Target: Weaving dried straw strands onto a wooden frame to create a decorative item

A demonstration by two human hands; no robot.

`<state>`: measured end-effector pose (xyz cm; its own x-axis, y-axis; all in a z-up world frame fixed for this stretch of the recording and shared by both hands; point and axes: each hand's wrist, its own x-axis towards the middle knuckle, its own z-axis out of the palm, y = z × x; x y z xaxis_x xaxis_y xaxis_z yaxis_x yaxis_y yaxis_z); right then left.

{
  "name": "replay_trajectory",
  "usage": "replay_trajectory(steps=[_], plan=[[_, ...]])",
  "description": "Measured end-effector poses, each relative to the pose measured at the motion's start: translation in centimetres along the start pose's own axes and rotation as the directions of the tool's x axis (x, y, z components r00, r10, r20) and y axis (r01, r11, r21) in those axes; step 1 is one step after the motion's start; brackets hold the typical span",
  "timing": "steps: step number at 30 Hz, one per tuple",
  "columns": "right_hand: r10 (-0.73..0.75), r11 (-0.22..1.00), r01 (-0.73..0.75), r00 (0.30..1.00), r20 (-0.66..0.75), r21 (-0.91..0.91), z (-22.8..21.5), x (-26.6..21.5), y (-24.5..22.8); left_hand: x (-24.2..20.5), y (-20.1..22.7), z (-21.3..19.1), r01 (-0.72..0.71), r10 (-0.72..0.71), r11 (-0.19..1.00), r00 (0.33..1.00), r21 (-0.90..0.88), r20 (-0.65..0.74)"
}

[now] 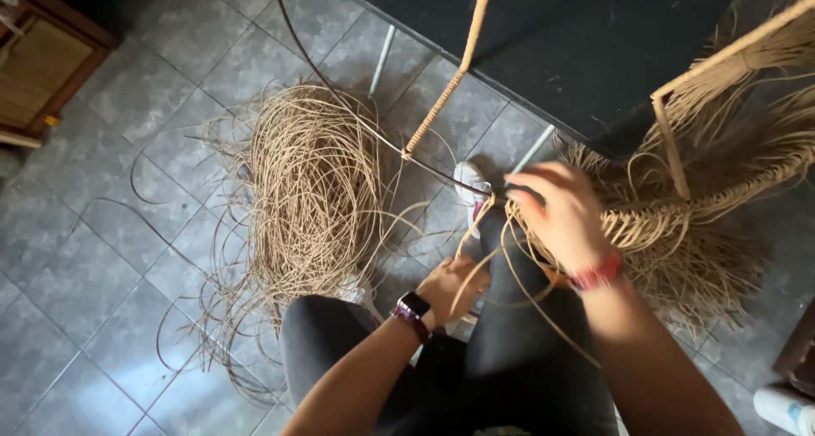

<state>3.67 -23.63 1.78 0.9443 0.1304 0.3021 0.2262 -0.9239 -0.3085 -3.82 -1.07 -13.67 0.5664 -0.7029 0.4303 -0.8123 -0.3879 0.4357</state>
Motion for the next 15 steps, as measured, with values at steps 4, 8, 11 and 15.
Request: replay_trajectory(steps=[4,8,11,15], plan=[[-0.143,0.985,0.139,0.989,0.043,0.099,5.3,1.7,0.4,-2.4,-2.1,8.9,0.189,-0.168,0.964,0.978,0.189,-0.121],[-0.186,0.981,0.183,0.982,0.034,0.072,2.1,2.0,-0.5,-0.4,-4.6,3.6,0.418,-0.415,0.856,0.906,0.305,-0.080],[-0.161,0.984,0.162,0.987,0.030,-0.077,0.4,0.5,-0.1,-1.1,-7.3,-0.3,0.546,-0.542,0.838,0.830,0.008,0.130],[-0.115,0.988,0.112,0.993,-0.026,-0.104,0.1,-1.5,1.4,-3.0,-6.7,-2.7,0.715,-0.679,0.569,0.687,-0.406,0.258]])
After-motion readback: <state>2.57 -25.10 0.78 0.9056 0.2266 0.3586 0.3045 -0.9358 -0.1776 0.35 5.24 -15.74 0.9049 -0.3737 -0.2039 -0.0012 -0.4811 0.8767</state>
